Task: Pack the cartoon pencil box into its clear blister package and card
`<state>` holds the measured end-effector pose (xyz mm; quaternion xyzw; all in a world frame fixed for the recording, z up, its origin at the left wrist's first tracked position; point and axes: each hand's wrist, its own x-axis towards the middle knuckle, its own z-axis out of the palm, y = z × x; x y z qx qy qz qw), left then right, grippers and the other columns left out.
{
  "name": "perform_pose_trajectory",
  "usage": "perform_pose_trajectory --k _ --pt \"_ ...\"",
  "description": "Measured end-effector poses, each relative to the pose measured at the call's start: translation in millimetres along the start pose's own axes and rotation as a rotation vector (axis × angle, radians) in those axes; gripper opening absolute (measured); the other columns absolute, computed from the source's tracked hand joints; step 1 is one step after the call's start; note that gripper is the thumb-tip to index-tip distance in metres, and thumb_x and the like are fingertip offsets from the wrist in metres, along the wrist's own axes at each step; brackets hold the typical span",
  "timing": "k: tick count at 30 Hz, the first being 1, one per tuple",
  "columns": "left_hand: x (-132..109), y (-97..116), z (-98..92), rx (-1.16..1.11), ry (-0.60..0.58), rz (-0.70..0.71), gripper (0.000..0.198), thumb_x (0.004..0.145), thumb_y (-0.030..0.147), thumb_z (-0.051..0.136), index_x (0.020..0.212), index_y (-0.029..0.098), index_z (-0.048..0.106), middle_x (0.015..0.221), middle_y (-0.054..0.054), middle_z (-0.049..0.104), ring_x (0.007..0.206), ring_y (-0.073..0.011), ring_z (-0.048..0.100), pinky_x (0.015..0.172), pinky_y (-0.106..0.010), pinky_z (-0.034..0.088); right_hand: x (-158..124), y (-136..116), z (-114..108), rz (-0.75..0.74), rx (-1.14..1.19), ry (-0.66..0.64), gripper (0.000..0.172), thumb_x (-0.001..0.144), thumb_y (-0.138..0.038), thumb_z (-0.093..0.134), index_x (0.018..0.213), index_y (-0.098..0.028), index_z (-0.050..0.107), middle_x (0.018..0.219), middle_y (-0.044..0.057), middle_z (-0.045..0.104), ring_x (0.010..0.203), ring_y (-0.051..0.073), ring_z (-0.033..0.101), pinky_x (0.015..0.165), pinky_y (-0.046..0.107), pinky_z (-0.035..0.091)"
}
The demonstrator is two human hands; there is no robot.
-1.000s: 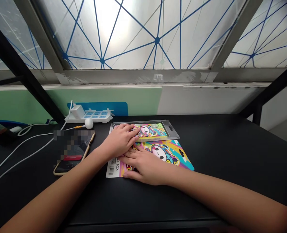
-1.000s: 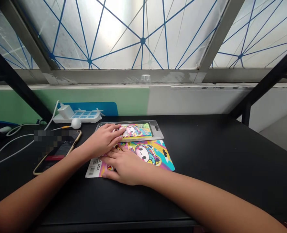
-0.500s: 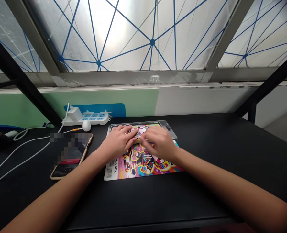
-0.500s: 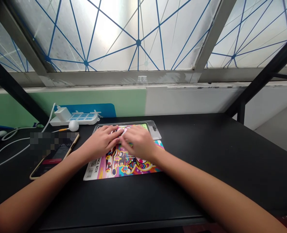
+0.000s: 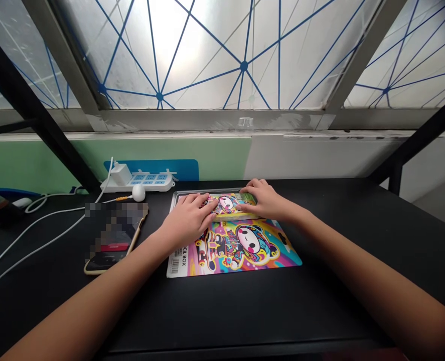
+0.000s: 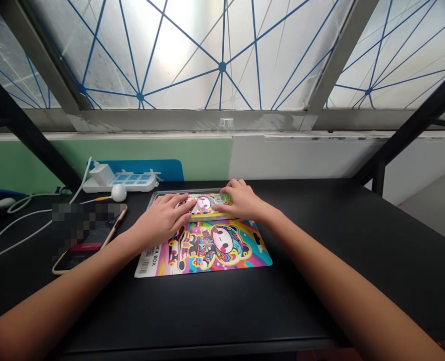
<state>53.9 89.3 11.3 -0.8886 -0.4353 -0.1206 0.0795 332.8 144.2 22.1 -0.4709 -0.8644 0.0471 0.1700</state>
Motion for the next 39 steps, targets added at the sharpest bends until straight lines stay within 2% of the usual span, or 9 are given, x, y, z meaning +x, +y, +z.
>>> perform_pose_trajectory --k 3,7,14,21,26,30,34,37,39 --pt "-0.5 -0.2 1.1 -0.003 0.010 0.004 0.047 0.107 0.041 0.036 0.147 0.022 0.053 0.149 -0.014 0.055 0.133 -0.0345 0.049 0.109 -0.052 0.040 0.2 3.1 -1.2 0.015 0.003 -0.033 0.064 0.075 -0.072 0.069 0.117 -0.023 0.070 0.115 0.016 0.062 0.111 0.039 0.055 0.094 0.057 0.048" --pt "-0.6 -0.1 1.3 -0.039 0.029 -0.013 0.046 0.107 0.041 0.038 0.145 0.022 0.053 0.148 -0.013 0.055 0.133 -0.0339 0.050 0.109 -0.052 0.039 2.2 7.5 0.9 0.015 0.000 -0.030 0.062 0.074 -0.071 0.071 0.114 -0.024 0.069 0.114 0.015 0.060 0.109 0.037 0.055 0.094 0.056 0.048" --pt "-0.2 4.1 -3.2 -0.097 0.123 -0.131 0.048 0.105 0.044 0.043 0.144 0.018 0.052 0.148 -0.012 0.056 0.136 -0.0307 0.048 0.112 -0.050 0.035 1.4 3.9 1.1 0.005 -0.027 0.035 0.063 0.069 -0.071 0.075 0.109 -0.023 0.062 0.121 0.015 0.057 0.112 0.037 0.053 0.094 0.054 0.046" --pt "-0.6 -21.6 -6.1 -0.141 0.170 -0.259 0.054 0.101 0.051 0.049 0.142 0.015 0.054 0.138 -0.016 0.063 0.127 -0.0364 0.056 0.101 -0.054 0.046 -6.7 -2.3 0.8 -0.014 -0.015 0.107 0.060 0.069 -0.060 0.081 0.111 -0.024 0.057 0.120 0.013 0.064 0.115 0.037 0.056 0.094 0.051 0.048" --pt "0.0 -40.3 -7.4 -0.157 0.230 -0.185 0.057 0.089 0.052 0.071 0.131 0.015 0.061 0.122 -0.014 0.069 0.114 -0.0320 0.061 0.096 -0.045 0.051 -10.1 -9.6 2.1 -0.017 -0.037 0.180 0.058 0.068 -0.051 0.086 0.110 -0.023 0.057 0.107 0.012 0.070 0.107 0.037 0.062 0.088 0.050 0.051" --pt "0.3 -40.3 -14.1 -0.141 0.316 -0.088 0.049 0.080 0.045 0.083 0.116 0.017 0.066 0.110 -0.011 0.069 0.104 -0.0292 0.061 0.090 -0.043 0.053 -14.0 -23.8 -7.6 -0.086 -0.093 0.241 0.040 0.078 -0.037 0.082 0.107 -0.023 0.057 0.102 0.009 0.069 0.099 0.031 0.065 0.094 0.049 0.047" --pt "-5.3 -26.5 -34.4 -0.076 0.406 0.032 0.030 0.087 0.042 0.077 0.103 0.017 0.069 0.104 -0.012 0.066 0.097 -0.0281 0.060 0.085 -0.044 0.054 -31.5 -43.5 -30.0 -0.152 -0.172 0.345 0.034 0.091 -0.027 0.068 0.122 -0.019 0.057 0.109 0.013 0.067 0.104 0.032 0.062 0.096 0.050 0.044" --pt "-21.5 -6.7 -54.8 0.022 0.579 0.121 0.029 0.093 0.042 0.069 0.108 0.018 0.067 0.103 -0.012 0.065 0.095 -0.0277 0.060 0.082 -0.044 0.054 -62.7 -54.9 -41.9 -0.208 -0.229 0.477 0.028 0.096 -0.030 0.061 0.123 -0.024 0.061 0.110 0.012 0.066 0.103 0.032 0.061 0.092 0.051 0.046" --pt "-38.7 8.5 -63.4 0.040 0.541 0.136 0.024 0.096 0.034 0.065 0.115 0.020 0.064 0.109 -0.012 0.066 0.102 -0.0280 0.060 0.088 -0.045 0.053 -89.9 -57.4 -40.5 -0.206 -0.210 0.495 0.027 0.096 -0.030 0.060 0.122 -0.030 0.062 0.109 0.011 0.067 0.102 0.032 0.061 0.092 0.053 0.046"
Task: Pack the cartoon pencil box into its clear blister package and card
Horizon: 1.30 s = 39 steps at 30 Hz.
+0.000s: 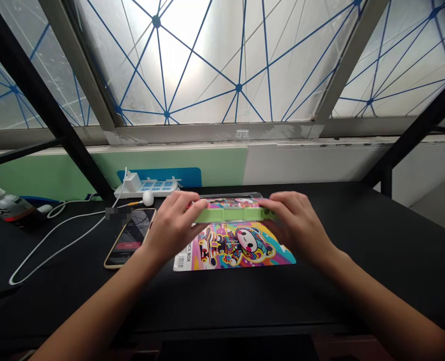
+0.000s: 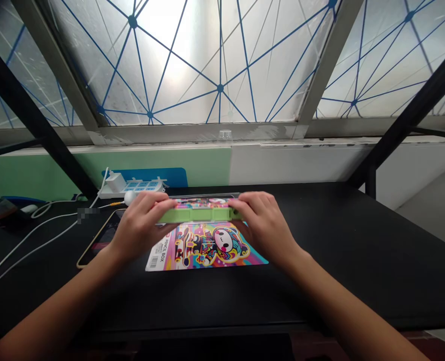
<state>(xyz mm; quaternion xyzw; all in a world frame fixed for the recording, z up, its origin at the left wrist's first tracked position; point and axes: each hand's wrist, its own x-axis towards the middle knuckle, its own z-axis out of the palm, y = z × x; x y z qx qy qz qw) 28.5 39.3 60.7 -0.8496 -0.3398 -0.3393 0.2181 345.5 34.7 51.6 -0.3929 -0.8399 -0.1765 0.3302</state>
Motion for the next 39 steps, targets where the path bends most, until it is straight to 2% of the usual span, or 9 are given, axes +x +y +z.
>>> perform_pose_trajectory --k 3,7,11,15,20,25,28,32,39 --pt "-23.0 22.3 -12.9 -0.033 -0.146 0.113 0.026 0.099 0.023 0.058 0.125 0.023 0.061 0.120 -0.011 0.068 0.112 -0.0280 0.061 0.094 -0.044 0.052 -38.5 -5.8 -4.2 -0.012 0.041 -0.059 0.029 0.094 -0.026 0.060 0.120 -0.037 0.063 0.104 0.007 0.069 0.100 0.032 0.063 0.093 0.055 0.048" --pt "-56.9 34.6 -8.9 -0.087 -0.281 0.110 0.035 0.098 0.017 0.054 0.133 0.023 0.059 0.127 -0.012 0.068 0.117 -0.0287 0.063 0.097 -0.045 0.051 -63.2 -12.0 9.7 -0.083 0.103 -0.163 0.021 0.096 -0.023 0.056 0.113 -0.034 0.065 0.109 0.008 0.070 0.106 0.030 0.065 0.092 0.052 0.054" --pt "-74.9 24.6 -4.3 -0.196 -0.387 -0.157 0.050 0.092 0.036 0.069 0.137 0.021 0.056 0.139 -0.016 0.061 0.128 -0.0349 0.057 0.105 -0.051 0.049 -57.8 -21.2 20.3 -0.075 0.199 -0.214 0.013 0.097 -0.026 0.057 0.110 -0.027 0.062 0.130 0.013 0.064 0.118 0.032 0.063 0.092 0.052 0.057" --pt "-80.8 11.1 -7.8 -0.358 -0.496 -0.370 0.072 0.087 0.052 0.072 0.147 0.023 0.046 0.150 -0.015 0.052 0.134 -0.0339 0.053 0.111 -0.051 0.046 -54.7 -19.8 16.9 0.063 0.305 -0.299 0.034 0.092 -0.043 0.068 0.119 -0.026 0.056 0.140 0.016 0.058 0.123 0.033 0.062 0.097 0.053 0.056" --pt "-82.3 10.6 -7.9 -0.459 -0.481 -0.470 0.082 0.082 0.044 0.078 0.152 0.024 0.039 0.151 -0.015 0.051 0.138 -0.0333 0.051 0.114 -0.049 0.043 -57.8 -8.5 10.5 0.194 0.390 -0.343 0.054 0.086 -0.053 0.073 0.129 -0.025 0.057 0.140 0.016 0.059 0.126 0.033 0.061 0.101 0.052 0.054" --pt "-82.5 13.5 -6.3 -0.506 -0.463 -0.589 0.101 0.075 0.046 0.083 0.157 0.025 0.029 0.145 -0.016 0.054 0.135 -0.0332 0.054 0.111 -0.047 0.045 -53.1 -8.7 8.6 0.296 0.479 -0.298 0.048 0.083 -0.055 0.073 0.121 -0.026 0.066 0.131 0.011 0.068 0.117 0.032 0.065 0.099 0.048 0.053" --pt "-82.8 15.2 -5.2 -0.532 -0.458 -0.590 0.110 0.075 0.046 0.084 0.161 0.029 0.018 0.144 -0.014 0.054 0.135 -0.0319 0.054 0.113 -0.048 0.042 -48.7 -6.3 11.8 0.469 0.501 -0.194 0.037 0.092 -0.059 0.058 0.103 -0.025 0.070 0.096 0.006 0.076 0.083 0.026 0.071 0.077 0.040 0.057" --pt "-81.3 18.9 -3.6 -0.570 -0.472 -0.591 0.124 0.074 0.047 0.085 0.163 0.029 0.001 0.144 -0.016 0.056 0.134 -0.0325 0.055 0.111 -0.048 0.043 -44.8 2.3 21.0 0.608 0.489 -0.120 0.046 0.099 -0.061 0.042 0.082 -0.024 0.063 0.061 0.000 0.062 0.053 0.019 0.057 0.053 0.032 0.046" --pt "-74.0 19.2 -7.0 -0.605 -0.527 -0.644 0.130 0.074 0.048 0.085 0.163 0.027 -0.007 0.147 -0.016 0.057 0.138 -0.0339 0.053 0.113 -0.048 0.040 -48.9 8.0 23.1 0.669 0.530 -0.126 0.038 0.096 -0.061 0.050 0.095 -0.025 0.061 0.074 0.003 0.071 0.064 0.023 0.067 0.058 0.034 0.051"
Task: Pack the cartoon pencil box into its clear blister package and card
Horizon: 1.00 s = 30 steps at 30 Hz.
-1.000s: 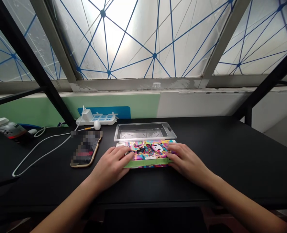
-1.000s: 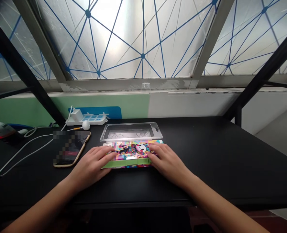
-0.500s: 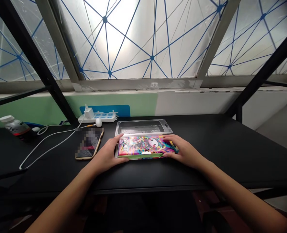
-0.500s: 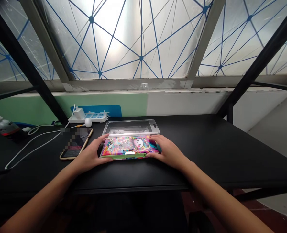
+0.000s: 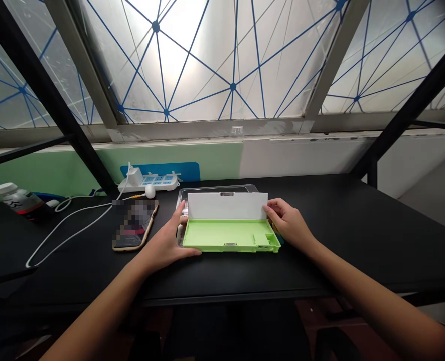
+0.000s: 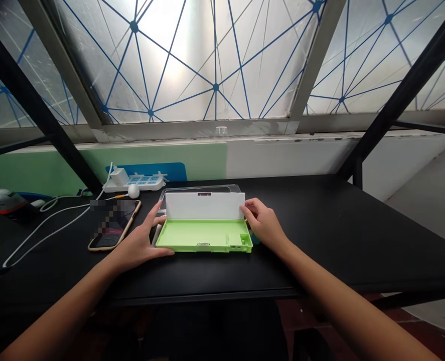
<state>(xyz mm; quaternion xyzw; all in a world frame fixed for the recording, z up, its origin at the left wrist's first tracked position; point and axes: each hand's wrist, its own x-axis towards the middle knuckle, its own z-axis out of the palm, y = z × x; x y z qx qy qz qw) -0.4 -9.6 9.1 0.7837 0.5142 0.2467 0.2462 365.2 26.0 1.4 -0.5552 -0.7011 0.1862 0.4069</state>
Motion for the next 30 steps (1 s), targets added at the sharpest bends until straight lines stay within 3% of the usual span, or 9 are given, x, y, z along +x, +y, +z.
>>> perform_pose_trajectory --k 3,6,9,11,14,18,22,26,30 --pt "1.2 3.7 -1.7 -0.041 0.022 -0.057 0.124 0.075 0.051 0.084 0.164 0.027 0.001 0.143 -0.015 0.061 0.133 -0.0326 0.058 0.112 -0.047 0.042 -7.1 1.2 -7.8 -0.022 -0.005 -0.018 0.041 0.099 -0.061 0.043 0.101 -0.025 0.062 0.086 0.006 0.073 0.079 0.026 0.070 0.070 0.037 0.054" --pt "3.2 7.2 -1.6 -0.039 0.064 -0.067 0.093 0.077 0.056 0.080 0.154 0.026 0.038 0.138 -0.012 0.065 0.128 -0.0326 0.061 0.107 -0.044 0.048 -13.7 1.7 -14.6 -0.142 -0.060 -0.094 0.049 0.101 -0.063 0.034 0.118 -0.026 0.061 0.110 0.010 0.072 0.099 0.030 0.069 0.086 0.045 0.054" --pt "5.4 8.0 -1.0 -0.037 0.080 -0.054 0.063 0.079 0.057 0.077 0.130 0.025 0.061 0.130 -0.009 0.069 0.119 -0.0310 0.067 0.099 -0.041 0.054 -16.7 -0.3 -15.8 -0.278 -0.128 -0.246 0.056 0.092 -0.066 0.054 0.133 -0.028 0.056 0.132 0.012 0.065 0.117 0.034 0.063 0.095 0.050 0.053" --pt "6.2 6.4 -0.9 -0.039 0.089 -0.052 0.060 0.080 0.057 0.076 0.128 0.025 0.062 0.126 -0.008 0.071 0.114 -0.0298 0.069 0.096 -0.039 0.055 -17.1 -2.3 -14.5 -0.311 -0.166 -0.292 0.062 0.084 -0.060 0.070 0.135 -0.029 0.054 0.135 0.012 0.063 0.121 0.035 0.061 0.098 0.050 0.052" --pt "6.1 2.1 -1.6 -0.016 0.092 -0.038 0.058 0.085 0.057 0.070 0.130 0.023 0.062 0.127 -0.009 0.070 0.115 -0.0299 0.068 0.098 -0.040 0.054 -17.0 -3.7 -12.7 -0.289 -0.187 -0.234 0.055 0.081 -0.052 0.075 0.128 -0.028 0.058 0.128 0.011 0.068 0.115 0.033 0.065 0.096 0.049 0.053" --pt "6.6 -1.3 -2.2 0.001 0.032 0.048 0.053 0.091 0.056 0.064 0.134 0.024 0.061 0.134 -0.010 0.066 0.123 -0.0302 0.061 0.105 -0.043 0.050 -16.7 -5.0 -13.1 -0.159 -0.178 -0.155 0.048 0.081 -0.061 0.070 0.114 -0.027 0.061 0.097 0.006 0.075 0.081 0.028 0.071 0.070 0.040 0.056" --pt "8.8 0.8 -0.2 0.037 -0.015 0.100 0.035 0.096 0.050 0.060 0.122 0.028 0.070 0.139 -0.006 0.063 0.130 -0.0289 0.055 0.110 -0.044 0.044 -14.5 -6.8 -12.3 -0.027 -0.231 -0.142 0.052 0.087 -0.070 0.057 0.112 -0.025 0.060 0.063 -0.001 0.065 0.052 0.023 0.060 0.051 0.035 0.044" --pt "8.5 2.3 4.6 0.076 0.034 0.084 0.037 0.094 0.049 0.063 0.120 0.022 0.067 0.138 -0.011 0.061 0.130 -0.0301 0.054 0.111 -0.046 0.043 -9.5 -5.3 -9.1 -0.037 -0.302 -0.135 0.056 0.091 -0.069 0.050 0.117 -0.021 0.061 0.073 0.004 0.069 0.065 0.026 0.064 0.059 0.037 0.046" --pt "6.1 0.3 7.8 0.080 0.103 0.109 0.052 0.091 0.050 0.068 0.132 0.020 0.055 0.138 -0.014 0.059 0.129 -0.0307 0.055 0.110 -0.048 0.044 -2.9 -4.6 -6.2 -0.236 -0.441 -0.065 0.052 0.093 -0.066 0.050 0.111 -0.019 0.064 0.098 0.011 0.070 0.091 0.031 0.066 0.079 0.044 0.047"
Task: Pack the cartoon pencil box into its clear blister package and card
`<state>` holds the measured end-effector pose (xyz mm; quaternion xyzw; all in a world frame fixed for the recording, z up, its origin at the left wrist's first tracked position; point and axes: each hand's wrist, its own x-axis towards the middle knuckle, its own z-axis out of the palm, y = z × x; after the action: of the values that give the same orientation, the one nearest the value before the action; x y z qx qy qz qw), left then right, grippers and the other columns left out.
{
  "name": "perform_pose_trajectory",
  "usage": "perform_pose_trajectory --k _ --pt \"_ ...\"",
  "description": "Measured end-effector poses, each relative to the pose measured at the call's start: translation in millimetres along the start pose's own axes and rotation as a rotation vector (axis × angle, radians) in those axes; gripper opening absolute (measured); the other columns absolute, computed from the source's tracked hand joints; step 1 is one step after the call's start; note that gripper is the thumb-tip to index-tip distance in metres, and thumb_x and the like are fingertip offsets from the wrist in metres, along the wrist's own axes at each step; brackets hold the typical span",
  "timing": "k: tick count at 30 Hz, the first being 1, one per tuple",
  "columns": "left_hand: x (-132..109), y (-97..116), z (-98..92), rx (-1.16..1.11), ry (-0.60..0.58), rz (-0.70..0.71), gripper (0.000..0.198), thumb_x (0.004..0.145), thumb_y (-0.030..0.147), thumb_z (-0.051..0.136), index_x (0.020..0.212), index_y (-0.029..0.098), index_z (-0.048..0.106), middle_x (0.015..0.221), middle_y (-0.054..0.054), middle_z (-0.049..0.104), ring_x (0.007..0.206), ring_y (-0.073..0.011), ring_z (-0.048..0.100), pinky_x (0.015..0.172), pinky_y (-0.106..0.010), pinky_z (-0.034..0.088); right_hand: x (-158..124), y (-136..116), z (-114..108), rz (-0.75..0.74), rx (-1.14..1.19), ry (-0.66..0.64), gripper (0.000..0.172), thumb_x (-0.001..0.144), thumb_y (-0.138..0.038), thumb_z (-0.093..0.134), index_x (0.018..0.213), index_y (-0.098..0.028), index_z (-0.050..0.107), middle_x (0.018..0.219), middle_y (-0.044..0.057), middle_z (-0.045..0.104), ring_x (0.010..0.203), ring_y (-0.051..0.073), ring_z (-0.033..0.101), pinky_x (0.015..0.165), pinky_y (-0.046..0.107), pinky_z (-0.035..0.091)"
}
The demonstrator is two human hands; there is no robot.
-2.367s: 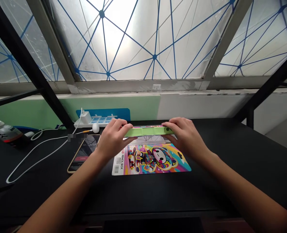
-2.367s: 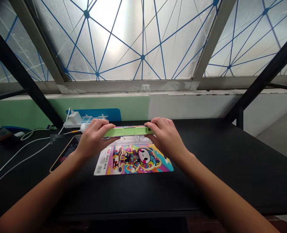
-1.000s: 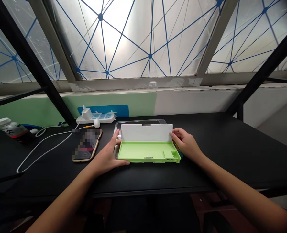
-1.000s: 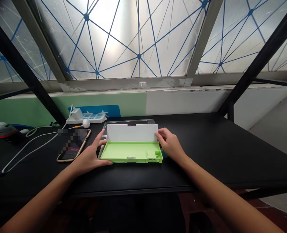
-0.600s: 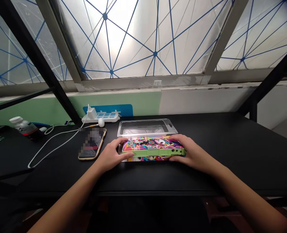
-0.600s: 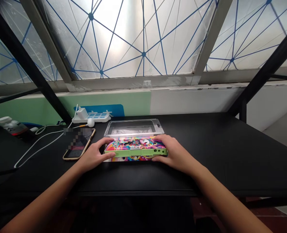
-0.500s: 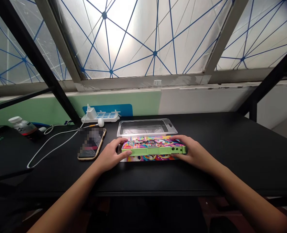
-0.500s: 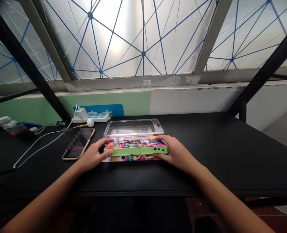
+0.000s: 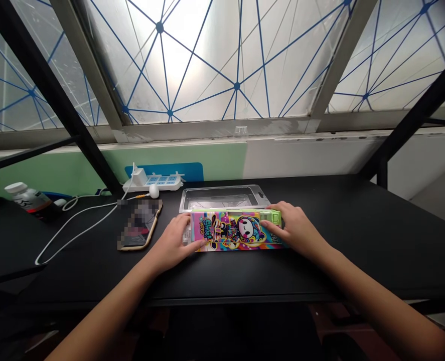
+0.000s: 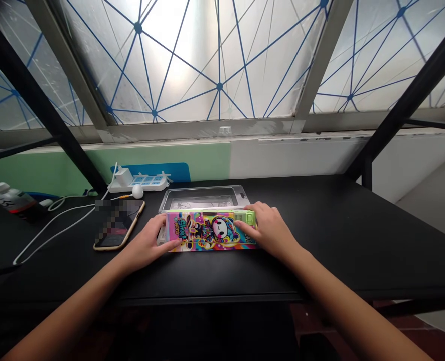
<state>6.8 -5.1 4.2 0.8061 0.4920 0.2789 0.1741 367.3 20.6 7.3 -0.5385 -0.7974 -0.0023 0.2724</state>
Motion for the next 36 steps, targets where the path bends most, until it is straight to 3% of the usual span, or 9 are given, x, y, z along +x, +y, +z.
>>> perform_pose_trajectory --k 2,9,13,18,20,23,28,36 --pt "-1.1 -1.7 -0.3 -0.010 -0.008 0.008 0.057 0.091 0.050 0.068 0.137 0.021 0.051 0.139 -0.014 0.058 0.130 -0.0302 0.054 0.111 -0.047 0.044 3.3 -1.1 0.8 -0.072 -0.062 0.021 0.049 0.095 -0.064 0.051 0.110 -0.018 0.065 0.100 0.011 0.069 0.094 0.031 0.064 0.082 0.044 0.045" --pt "-3.0 -2.5 -2.3 0.085 -0.043 -0.005 0.056 0.090 0.060 0.065 0.130 0.020 0.060 0.140 -0.015 0.058 0.130 -0.0340 0.053 0.110 -0.050 0.044 10.6 -16.5 -0.9 -0.280 -0.290 0.058 0.031 0.104 -0.039 0.045 0.110 -0.019 0.068 0.115 0.013 0.070 0.107 0.031 0.059 0.088 0.044 0.037" --pt "-1.6 -2.3 -1.9 0.184 -0.003 0.005 0.048 0.090 0.060 0.064 0.115 0.019 0.064 0.133 -0.015 0.062 0.125 -0.0357 0.055 0.105 -0.052 0.046 16.4 -35.1 -2.7 -0.361 -0.350 -0.049 0.028 0.104 -0.030 0.044 0.109 -0.019 0.070 0.109 0.012 0.071 0.096 0.027 0.063 0.085 0.042 0.035" --pt "-3.6 -5.1 -2.7 0.166 -0.036 0.004 0.046 0.088 0.055 0.070 0.118 0.022 0.059 0.138 -0.014 0.062 0.128 -0.0353 0.055 0.106 -0.051 0.045 31.3 -65.2 8.1 -0.409 -0.272 -0.147 0.029 0.103 -0.034 0.048 0.113 -0.017 0.068 0.104 0.011 0.071 0.094 0.026 0.064 0.082 0.040 0.038" --pt "-5.3 -4.6 -2.9 0.099 -0.021 -0.049 0.047 0.087 0.054 0.071 0.119 0.022 0.055 0.138 -0.014 0.062 0.126 -0.0337 0.059 0.103 -0.048 0.048 38.5 -75.6 16.0 -0.396 -0.253 -0.165 0.028 0.103 -0.035 0.049 0.110 -0.016 0.069 0.102 0.011 0.070 0.094 0.027 0.063 0.080 0.039 0.040" --pt "-7.0 -2.6 -3.2 0.013 -0.003 -0.117 0.065 0.086 0.053 0.073 0.135 0.023 0.043 0.136 -0.014 0.065 0.125 -0.0326 0.063 0.101 -0.046 0.050 46.9 -85.9 28.1 -0.351 -0.209 -0.147 0.026 0.102 -0.033 0.049 0.100 -0.016 0.068 0.095 0.011 0.068 0.091 0.027 0.061 0.078 0.039 0.043" --pt "-6.8 -4.5 -3.7 -0.028 -0.063 -0.101 0.094 0.087 0.046 0.073 0.159 0.023 0.018 0.140 -0.013 0.065 0.138 -0.0313 0.054 0.112 -0.049 0.041 50.1 -88.4 41.4 -0.305 -0.187 -0.086 0.025 0.101 -0.030 0.047 0.091 -0.015 0.064 0.091 0.012 0.064 0.087 0.027 0.058 0.078 0.039 0.046" --pt "-7.2 -2.8 -7.0 -0.080 -0.119 -0.101 0.097 0.096 0.056 0.058 0.165 0.021 0.000 0.144 -0.012 0.062 0.144 -0.0297 0.047 0.116 -0.049 0.038 52.9 -87.1 44.7 -0.335 -0.178 0.040 0.024 0.103 -0.031 0.045 0.092 -0.016 0.060 0.091 0.013 0.061 0.087 0.027 0.055 0.078 0.040 0.047"
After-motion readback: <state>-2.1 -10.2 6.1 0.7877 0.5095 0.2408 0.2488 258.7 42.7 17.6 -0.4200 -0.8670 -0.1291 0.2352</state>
